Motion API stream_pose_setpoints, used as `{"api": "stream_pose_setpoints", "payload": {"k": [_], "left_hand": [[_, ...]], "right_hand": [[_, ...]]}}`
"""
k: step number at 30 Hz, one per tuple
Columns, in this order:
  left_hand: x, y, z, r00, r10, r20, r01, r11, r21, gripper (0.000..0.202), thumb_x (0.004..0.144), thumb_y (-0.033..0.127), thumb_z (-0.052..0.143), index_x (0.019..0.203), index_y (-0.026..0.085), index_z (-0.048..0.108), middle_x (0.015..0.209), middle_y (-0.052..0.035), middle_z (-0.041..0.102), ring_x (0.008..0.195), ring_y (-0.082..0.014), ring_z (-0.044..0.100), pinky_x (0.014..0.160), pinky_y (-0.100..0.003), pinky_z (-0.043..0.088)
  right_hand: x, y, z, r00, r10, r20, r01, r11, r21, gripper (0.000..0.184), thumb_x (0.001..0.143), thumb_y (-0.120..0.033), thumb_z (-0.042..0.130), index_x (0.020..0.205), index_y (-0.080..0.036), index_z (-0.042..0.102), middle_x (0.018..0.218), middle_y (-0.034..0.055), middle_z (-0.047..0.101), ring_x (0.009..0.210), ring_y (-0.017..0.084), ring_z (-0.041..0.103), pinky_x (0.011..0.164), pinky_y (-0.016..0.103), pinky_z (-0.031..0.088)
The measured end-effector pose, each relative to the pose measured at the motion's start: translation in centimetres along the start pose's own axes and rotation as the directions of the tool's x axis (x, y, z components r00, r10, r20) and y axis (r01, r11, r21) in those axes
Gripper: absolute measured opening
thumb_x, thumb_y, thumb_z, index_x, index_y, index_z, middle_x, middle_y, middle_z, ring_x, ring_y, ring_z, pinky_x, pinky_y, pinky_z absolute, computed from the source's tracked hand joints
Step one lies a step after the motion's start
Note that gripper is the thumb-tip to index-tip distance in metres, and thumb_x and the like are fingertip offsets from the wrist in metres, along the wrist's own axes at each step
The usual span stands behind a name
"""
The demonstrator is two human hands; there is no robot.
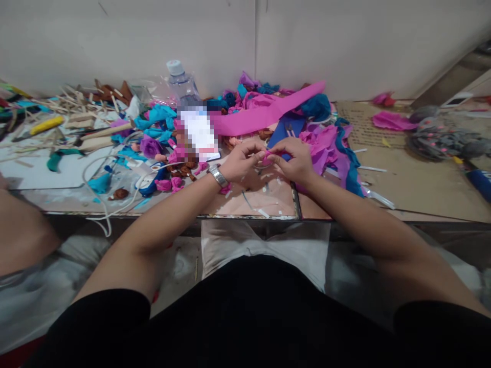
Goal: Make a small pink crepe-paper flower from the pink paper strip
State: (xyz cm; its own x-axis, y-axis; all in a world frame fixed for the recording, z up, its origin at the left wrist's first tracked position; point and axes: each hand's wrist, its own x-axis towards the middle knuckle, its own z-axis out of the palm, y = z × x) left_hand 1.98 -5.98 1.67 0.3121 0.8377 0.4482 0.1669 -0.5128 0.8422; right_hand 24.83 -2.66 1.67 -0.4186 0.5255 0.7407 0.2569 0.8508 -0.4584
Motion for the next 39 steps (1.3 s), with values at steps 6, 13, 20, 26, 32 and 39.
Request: {"api": "stream_pose_setpoints", "payload": {"k": [6, 13, 20, 26, 32, 39], "left_hand": [[0.0, 0.2, 0.0, 0.999, -0.034, 0.036, 0.034, 0.999, -0.001, 0.063, 0.091, 0.083, 0.074, 0.091, 0.02, 0.071, 0.084, -0.0032, 0.067, 0.078, -0.0162, 0.058, 0.076, -0.031, 0.049], [-0.1, 0.7, 0.0, 0.998, -0.041, 0.051, 0.039, 0.999, 0.038, 0.063, 0.094, 0.082, 0.071, 0.092, 0.019, 0.072, 0.084, -0.0036, 0.068, 0.079, -0.0162, 0.058, 0.078, -0.031, 0.049], [-0.3, 0.5, 0.4, 0.998, -0.026, -0.051, 0.028, 0.999, 0.033, 0.065, 0.091, 0.081, 0.075, 0.11, 0.018, 0.076, 0.105, -0.0089, 0.076, 0.09, -0.0175, 0.068, 0.08, -0.029, 0.055], [-0.2, 0.4, 0.3, 0.995, -0.056, -0.08, 0.063, 0.995, 0.082, 0.068, 0.087, 0.083, 0.077, 0.1, 0.017, 0.077, 0.098, -0.0088, 0.078, 0.087, -0.0175, 0.068, 0.078, -0.029, 0.054], [-0.2, 0.3, 0.4, 0.995, -0.056, -0.08, 0.063, 0.994, 0.092, 0.064, 0.087, 0.082, 0.078, 0.09, 0.018, 0.076, 0.088, -0.0068, 0.075, 0.081, -0.0168, 0.065, 0.075, -0.03, 0.051], [-0.1, 0.6, 0.2, 0.998, 0.002, -0.058, 0.003, 0.996, 0.09, 0.061, 0.089, 0.079, 0.079, 0.101, 0.019, 0.083, 0.103, -0.0103, 0.082, 0.093, -0.0212, 0.074, 0.08, -0.032, 0.057]], "right_hand": [[0.0, -0.2, -0.2, 0.999, 0.019, 0.047, -0.02, 1.0, 0.017, 0.058, 0.1, -0.081, 0.063, 0.101, -0.026, 0.082, 0.096, 0.0082, 0.084, 0.089, 0.027, 0.074, 0.092, 0.047, 0.058], [0.1, 0.1, -0.1, 0.996, -0.015, 0.088, 0.014, 1.0, 0.009, 0.06, 0.104, -0.082, 0.056, 0.105, -0.028, 0.083, 0.1, 0.0076, 0.084, 0.093, 0.027, 0.075, 0.092, 0.047, 0.057], [0.1, -0.1, 0.0, 0.999, -0.01, 0.051, 0.01, 1.0, 0.0, 0.061, 0.102, -0.083, 0.059, 0.095, -0.025, 0.078, 0.091, 0.006, 0.08, 0.086, 0.026, 0.071, 0.087, 0.045, 0.054], [0.1, -0.2, 0.0, 0.998, 0.003, 0.063, -0.001, 0.999, -0.037, 0.063, 0.097, -0.087, 0.061, 0.09, -0.026, 0.076, 0.087, 0.0055, 0.078, 0.084, 0.026, 0.069, 0.088, 0.045, 0.051], [-0.1, 0.2, 0.2, 0.998, 0.006, 0.058, -0.001, 0.996, -0.084, 0.071, 0.092, -0.095, 0.057, 0.085, -0.026, 0.074, 0.086, 0.0053, 0.078, 0.087, 0.027, 0.07, 0.093, 0.048, 0.048], [-0.1, 0.8, 0.2, 0.999, 0.011, 0.038, -0.008, 0.995, -0.102, 0.072, 0.093, -0.095, 0.056, 0.08, -0.026, 0.073, 0.081, 0.0046, 0.076, 0.084, 0.027, 0.069, 0.091, 0.048, 0.047]]}}
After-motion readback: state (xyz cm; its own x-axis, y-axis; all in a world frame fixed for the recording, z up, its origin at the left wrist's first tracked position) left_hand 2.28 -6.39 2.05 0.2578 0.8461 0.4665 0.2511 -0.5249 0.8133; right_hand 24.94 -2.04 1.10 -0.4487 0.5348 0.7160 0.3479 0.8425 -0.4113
